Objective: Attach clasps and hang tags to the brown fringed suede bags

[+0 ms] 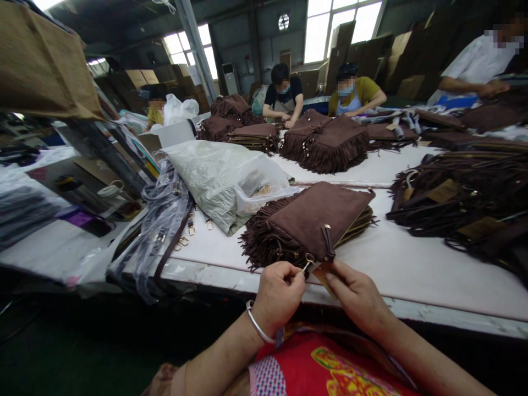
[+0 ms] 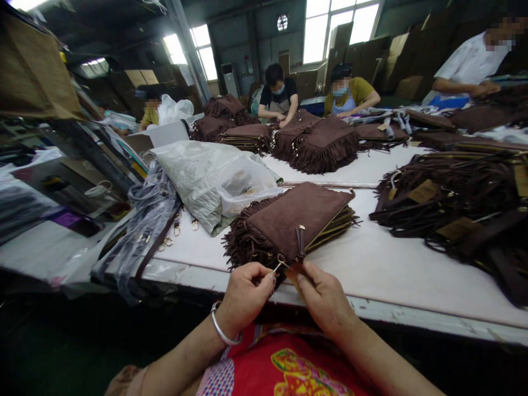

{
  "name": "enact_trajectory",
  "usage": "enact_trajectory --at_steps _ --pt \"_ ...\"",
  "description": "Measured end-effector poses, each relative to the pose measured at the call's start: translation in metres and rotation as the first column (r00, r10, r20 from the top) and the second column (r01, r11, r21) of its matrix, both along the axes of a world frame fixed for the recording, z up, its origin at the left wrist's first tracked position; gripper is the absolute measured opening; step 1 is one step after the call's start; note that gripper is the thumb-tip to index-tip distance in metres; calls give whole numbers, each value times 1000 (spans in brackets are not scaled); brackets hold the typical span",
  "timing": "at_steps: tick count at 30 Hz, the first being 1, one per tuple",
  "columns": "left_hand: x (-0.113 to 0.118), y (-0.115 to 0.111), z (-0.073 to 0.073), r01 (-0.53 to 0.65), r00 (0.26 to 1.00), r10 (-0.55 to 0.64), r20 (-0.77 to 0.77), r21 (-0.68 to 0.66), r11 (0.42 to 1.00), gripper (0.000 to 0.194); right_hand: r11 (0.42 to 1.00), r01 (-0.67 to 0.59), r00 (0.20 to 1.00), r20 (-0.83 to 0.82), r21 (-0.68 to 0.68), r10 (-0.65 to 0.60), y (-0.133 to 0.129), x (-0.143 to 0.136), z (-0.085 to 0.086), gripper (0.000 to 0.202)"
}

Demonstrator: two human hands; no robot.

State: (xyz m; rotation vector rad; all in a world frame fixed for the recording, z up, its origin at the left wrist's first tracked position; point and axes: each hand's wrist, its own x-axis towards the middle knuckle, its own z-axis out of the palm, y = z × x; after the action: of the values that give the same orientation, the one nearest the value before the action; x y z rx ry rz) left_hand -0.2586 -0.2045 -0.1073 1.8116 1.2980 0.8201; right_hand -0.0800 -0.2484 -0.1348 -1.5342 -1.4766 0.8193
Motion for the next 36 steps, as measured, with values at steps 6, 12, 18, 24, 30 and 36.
enact_trajectory --at_steps 6,12,18,24,30,36 --pt "2 4 0 28 999 -23 37 -120 992 19 916 -120 928 371 384 -34 -17 5 -25 45" --pt "9 5 3 92 993 -67 102 -269 959 20 935 -134 951 306 327 29 -18 -1 -15 29" --pt "10 0 2 101 993 -91 73 -146 984 21 998 62 997 -34 -19 -63 4 -18 6 24" --pt "8 0 -3 90 996 -89 18 -65 994 22 993 117 992 -34 -11 -117 7 -23 7 23" --pt "7 2 -2 51 995 -44 85 -75 996 16 994 99 995 -25 41 -98 0 -20 10 21" --pt "4 6 -9 292 722 149 676 -492 820 12 992 87 996 2 92 -88 -1 -14 6 21"
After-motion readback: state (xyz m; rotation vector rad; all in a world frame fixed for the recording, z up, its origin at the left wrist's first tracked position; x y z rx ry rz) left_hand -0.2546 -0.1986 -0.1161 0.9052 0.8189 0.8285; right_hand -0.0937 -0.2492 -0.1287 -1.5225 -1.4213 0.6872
